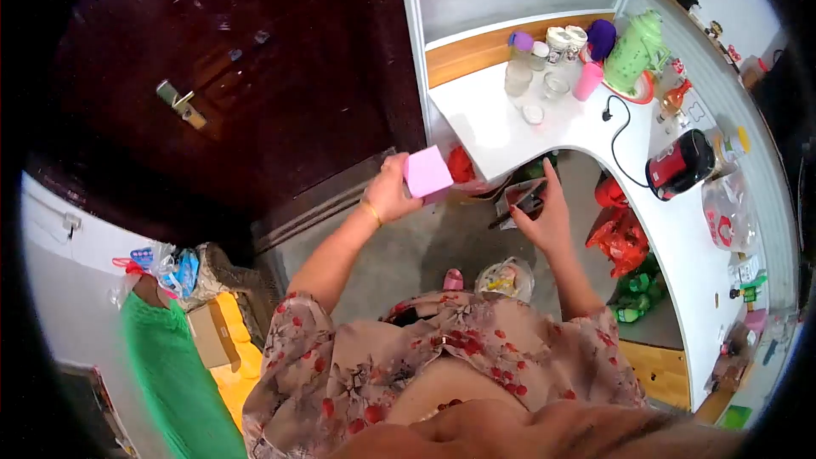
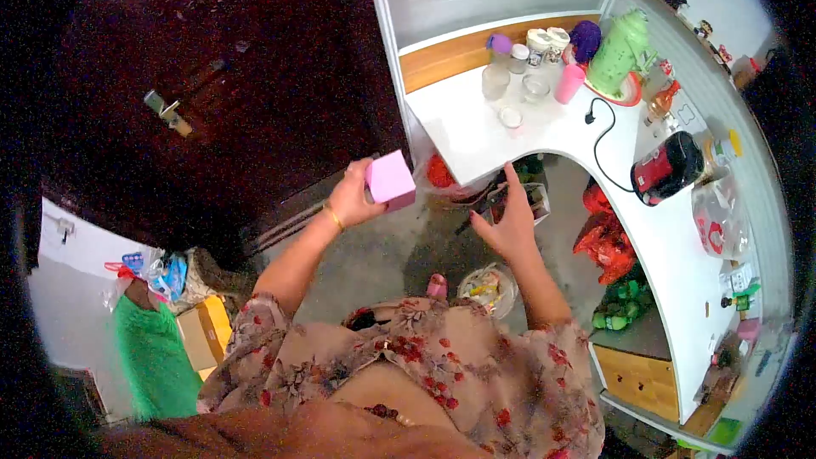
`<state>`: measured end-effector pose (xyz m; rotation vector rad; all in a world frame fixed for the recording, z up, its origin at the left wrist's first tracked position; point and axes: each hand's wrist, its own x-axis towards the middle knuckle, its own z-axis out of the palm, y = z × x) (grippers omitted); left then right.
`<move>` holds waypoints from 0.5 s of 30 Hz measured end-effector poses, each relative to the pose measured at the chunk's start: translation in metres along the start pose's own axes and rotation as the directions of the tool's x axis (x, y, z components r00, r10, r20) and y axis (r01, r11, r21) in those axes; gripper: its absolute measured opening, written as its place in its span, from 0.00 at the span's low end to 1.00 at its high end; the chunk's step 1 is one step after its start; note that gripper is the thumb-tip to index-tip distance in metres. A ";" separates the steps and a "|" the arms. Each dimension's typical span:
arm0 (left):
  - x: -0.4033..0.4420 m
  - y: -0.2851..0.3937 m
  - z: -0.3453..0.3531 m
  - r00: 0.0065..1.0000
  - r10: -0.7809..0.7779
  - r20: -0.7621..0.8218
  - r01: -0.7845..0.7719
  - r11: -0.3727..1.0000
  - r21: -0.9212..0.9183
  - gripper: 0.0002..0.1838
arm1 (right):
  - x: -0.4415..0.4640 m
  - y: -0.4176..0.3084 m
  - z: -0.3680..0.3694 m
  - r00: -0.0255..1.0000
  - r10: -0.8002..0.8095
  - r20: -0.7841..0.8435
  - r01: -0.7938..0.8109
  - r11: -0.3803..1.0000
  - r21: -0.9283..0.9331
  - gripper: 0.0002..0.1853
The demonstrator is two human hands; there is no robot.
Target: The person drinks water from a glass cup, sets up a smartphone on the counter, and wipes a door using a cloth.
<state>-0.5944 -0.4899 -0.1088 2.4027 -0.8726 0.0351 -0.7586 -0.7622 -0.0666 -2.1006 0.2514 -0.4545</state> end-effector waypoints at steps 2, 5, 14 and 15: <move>0.058 -0.002 0.003 1.000 -0.017 0.015 0.017 1.000 -0.020 0.46 | 0.045 0.014 0.008 0.991 -0.130 -0.037 0.124 0.983 -0.139 0.51; 0.133 -0.007 0.005 0.996 -0.023 0.086 0.030 0.996 -0.081 0.44 | 0.099 0.020 0.015 0.990 -0.138 -0.026 0.132 0.977 -0.165 0.52; 0.294 -0.059 0.060 0.979 -0.009 0.206 0.040 0.988 -0.148 0.38 | 0.191 0.024 0.052 0.987 -0.124 -0.098 0.095 0.963 -0.253 0.52; 0.303 -0.060 0.062 0.974 -0.032 0.225 0.071 0.983 -0.170 0.38 | 0.198 0.029 0.059 0.975 -0.188 -0.119 0.148 0.948 -0.282 0.52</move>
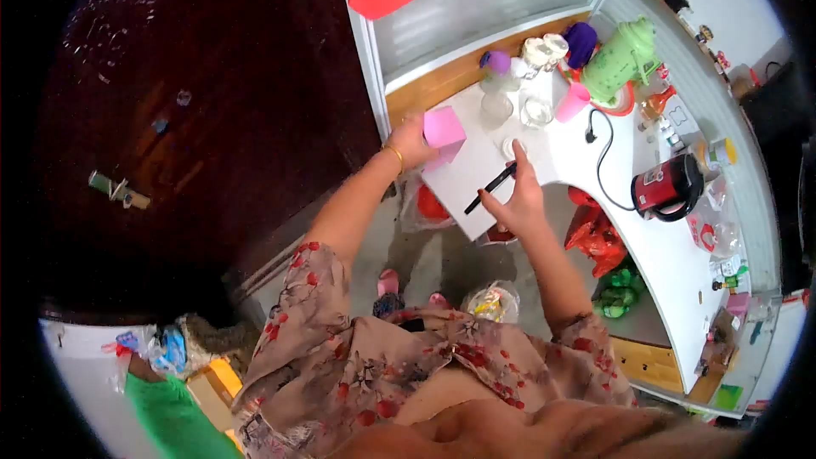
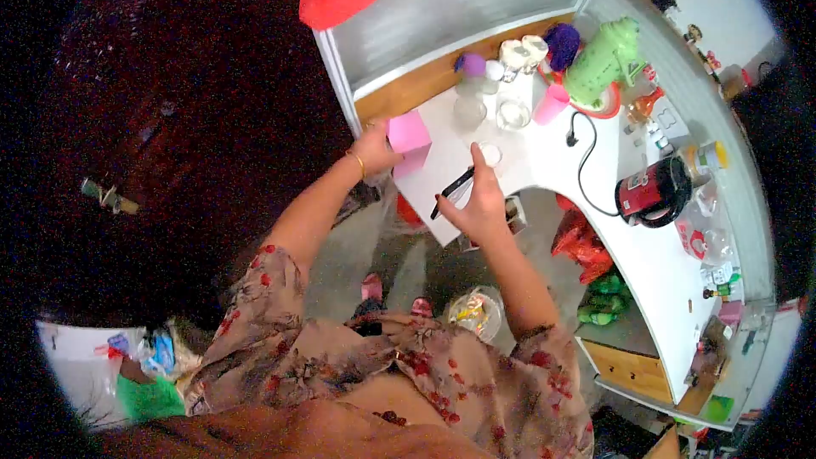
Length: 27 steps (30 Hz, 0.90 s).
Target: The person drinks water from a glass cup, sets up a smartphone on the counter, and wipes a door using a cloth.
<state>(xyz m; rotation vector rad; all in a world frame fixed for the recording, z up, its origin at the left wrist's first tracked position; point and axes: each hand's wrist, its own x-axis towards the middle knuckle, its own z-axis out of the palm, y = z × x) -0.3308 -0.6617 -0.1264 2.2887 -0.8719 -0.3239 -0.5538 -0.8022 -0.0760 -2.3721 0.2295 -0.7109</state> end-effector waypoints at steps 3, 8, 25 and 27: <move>0.046 -0.033 0.018 0.988 0.154 0.027 -0.155 0.987 0.048 0.36 | 0.018 0.000 0.022 0.999 0.012 -0.030 -0.014 0.999 -0.052 0.52; 0.075 -0.030 -0.004 0.966 0.205 0.161 -0.198 0.979 -0.054 0.37 | 0.046 -0.009 0.050 0.987 0.163 -0.005 -0.163 0.982 -0.092 0.53; 0.134 -0.048 -0.002 0.876 0.372 0.306 -0.419 0.902 0.102 0.41 | 0.092 -0.004 0.119 0.921 0.383 -0.065 -0.388 0.897 -0.213 0.52; 0.135 -0.052 0.006 0.882 0.405 0.242 -0.446 0.882 0.150 0.40 | 0.095 -0.004 0.122 0.924 0.374 -0.082 -0.383 0.896 -0.225 0.53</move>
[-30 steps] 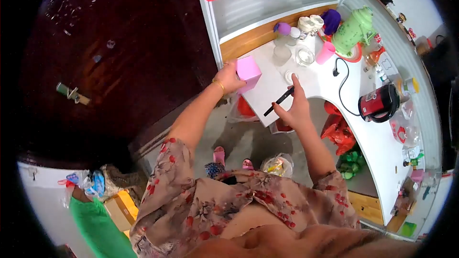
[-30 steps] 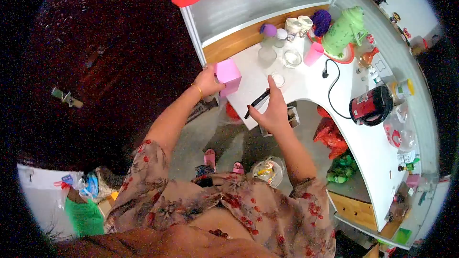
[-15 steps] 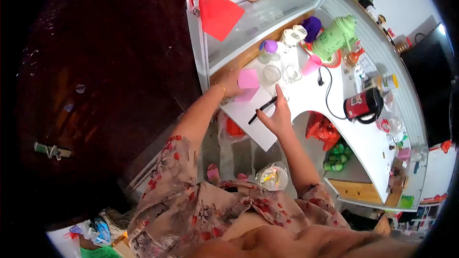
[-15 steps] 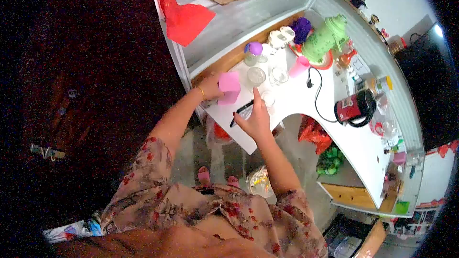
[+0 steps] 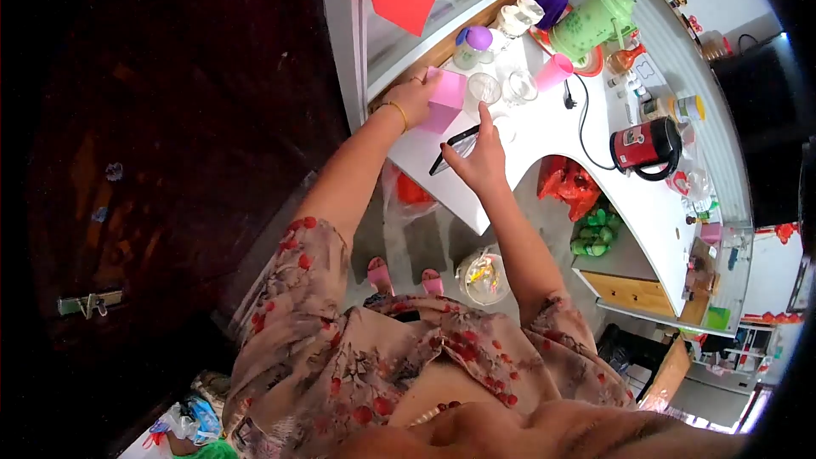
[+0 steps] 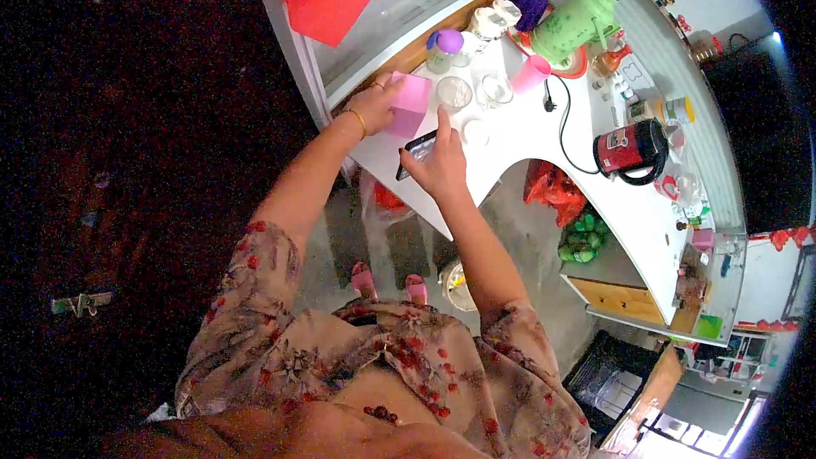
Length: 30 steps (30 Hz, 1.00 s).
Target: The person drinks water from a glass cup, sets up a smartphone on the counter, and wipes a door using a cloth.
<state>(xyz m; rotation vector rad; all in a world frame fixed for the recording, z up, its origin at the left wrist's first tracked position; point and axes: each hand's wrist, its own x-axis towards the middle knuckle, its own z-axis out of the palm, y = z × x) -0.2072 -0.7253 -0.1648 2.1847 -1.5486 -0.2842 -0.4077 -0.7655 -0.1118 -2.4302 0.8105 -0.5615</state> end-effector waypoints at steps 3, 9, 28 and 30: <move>-0.004 0.010 -0.002 0.995 -0.049 -0.082 0.061 0.987 0.149 0.35 | 0.001 -0.003 0.008 0.999 0.009 -0.034 -0.009 1.000 -0.005 0.52; -0.019 0.021 -0.001 0.964 -0.213 -0.160 0.234 0.964 0.126 0.24 | 0.012 -0.004 0.023 0.994 0.067 -0.089 -0.069 0.997 -0.019 0.51; -0.074 -0.003 0.057 0.961 -0.274 -0.035 0.226 0.854 -0.469 0.43 | 0.055 0.011 0.067 0.926 0.367 -0.088 -0.371 0.928 -0.036 0.53; -0.065 -0.007 0.048 0.970 -0.242 0.003 0.218 0.869 -0.445 0.44 | 0.058 0.015 0.068 0.915 0.400 -0.051 -0.403 0.914 -0.056 0.49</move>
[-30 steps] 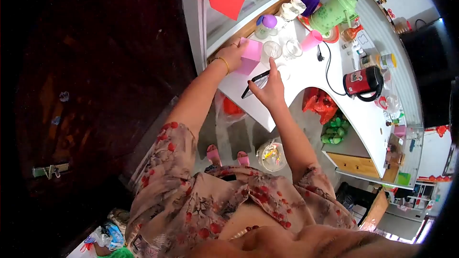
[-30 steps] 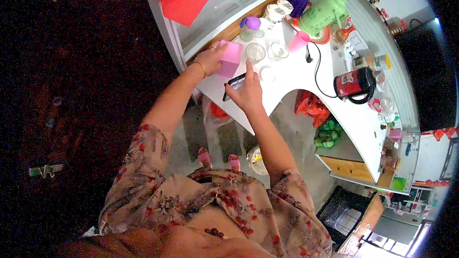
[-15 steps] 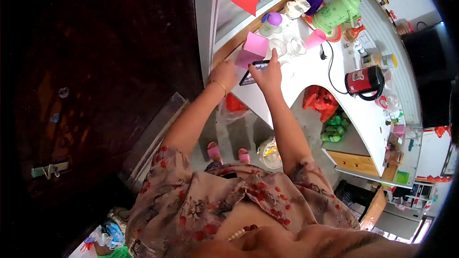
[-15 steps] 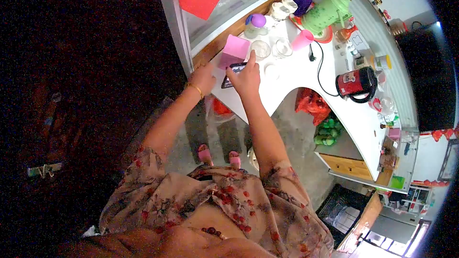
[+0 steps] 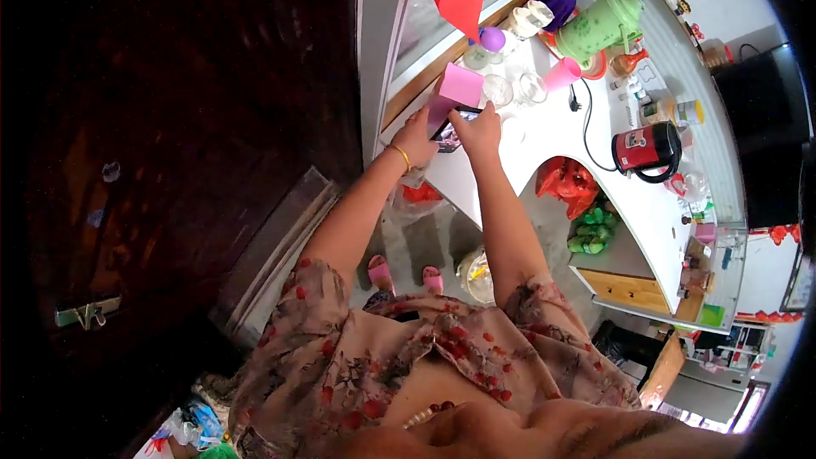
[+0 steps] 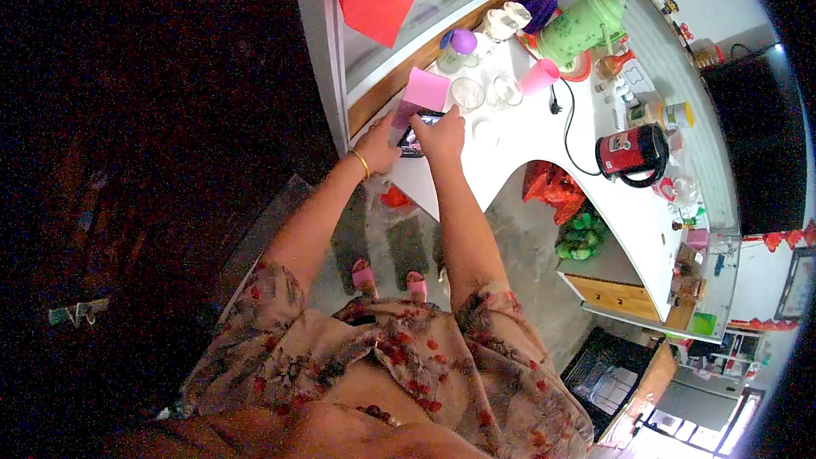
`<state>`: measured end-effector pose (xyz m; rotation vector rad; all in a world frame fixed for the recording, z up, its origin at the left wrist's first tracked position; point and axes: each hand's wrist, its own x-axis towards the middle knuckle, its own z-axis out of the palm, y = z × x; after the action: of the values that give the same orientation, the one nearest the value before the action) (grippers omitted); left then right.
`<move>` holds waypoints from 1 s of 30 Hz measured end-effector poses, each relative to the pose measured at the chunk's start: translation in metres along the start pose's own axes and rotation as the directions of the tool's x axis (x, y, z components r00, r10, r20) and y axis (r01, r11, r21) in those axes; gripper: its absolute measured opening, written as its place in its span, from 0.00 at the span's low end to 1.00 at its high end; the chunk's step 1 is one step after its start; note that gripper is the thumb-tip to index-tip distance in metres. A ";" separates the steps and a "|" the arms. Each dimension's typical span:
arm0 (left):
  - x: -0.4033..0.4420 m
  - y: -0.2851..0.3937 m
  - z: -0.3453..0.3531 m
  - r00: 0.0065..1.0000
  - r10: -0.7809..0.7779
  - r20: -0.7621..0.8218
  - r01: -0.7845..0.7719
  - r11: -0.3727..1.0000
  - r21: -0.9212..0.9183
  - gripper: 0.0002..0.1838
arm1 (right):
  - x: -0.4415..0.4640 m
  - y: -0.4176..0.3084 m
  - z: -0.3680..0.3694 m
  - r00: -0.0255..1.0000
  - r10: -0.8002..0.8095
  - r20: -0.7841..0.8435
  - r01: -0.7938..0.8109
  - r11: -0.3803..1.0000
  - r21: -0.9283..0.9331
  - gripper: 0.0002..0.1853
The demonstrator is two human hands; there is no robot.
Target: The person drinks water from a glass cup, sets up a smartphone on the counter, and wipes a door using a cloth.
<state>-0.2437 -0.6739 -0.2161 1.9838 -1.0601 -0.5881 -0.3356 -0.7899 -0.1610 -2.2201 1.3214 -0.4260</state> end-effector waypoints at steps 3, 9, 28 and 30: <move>0.016 -0.004 -0.006 0.997 0.072 0.033 -0.073 0.997 0.021 0.44 | 0.003 -0.004 -0.001 1.000 -0.005 0.024 0.005 1.000 0.020 0.42; 0.035 -0.010 -0.021 0.980 0.094 0.175 -0.065 0.985 -0.162 0.45 | 0.009 -0.006 0.017 0.995 -0.091 -0.027 0.093 0.994 0.058 0.37; 0.034 -0.018 -0.031 0.994 0.054 0.091 -0.044 0.993 -0.113 0.44 | 0.001 -0.031 0.029 0.995 -0.031 -0.095 0.037 0.997 0.061 0.37; 0.032 -0.018 -0.030 0.995 0.034 0.089 -0.028 0.997 -0.069 0.44 | 0.000 -0.033 0.026 0.997 -0.016 -0.072 0.020 0.999 0.046 0.41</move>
<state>-0.1970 -0.6820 -0.2151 1.8938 -1.1090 -0.6936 -0.2987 -0.7698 -0.1632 -2.1985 1.3156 -0.5423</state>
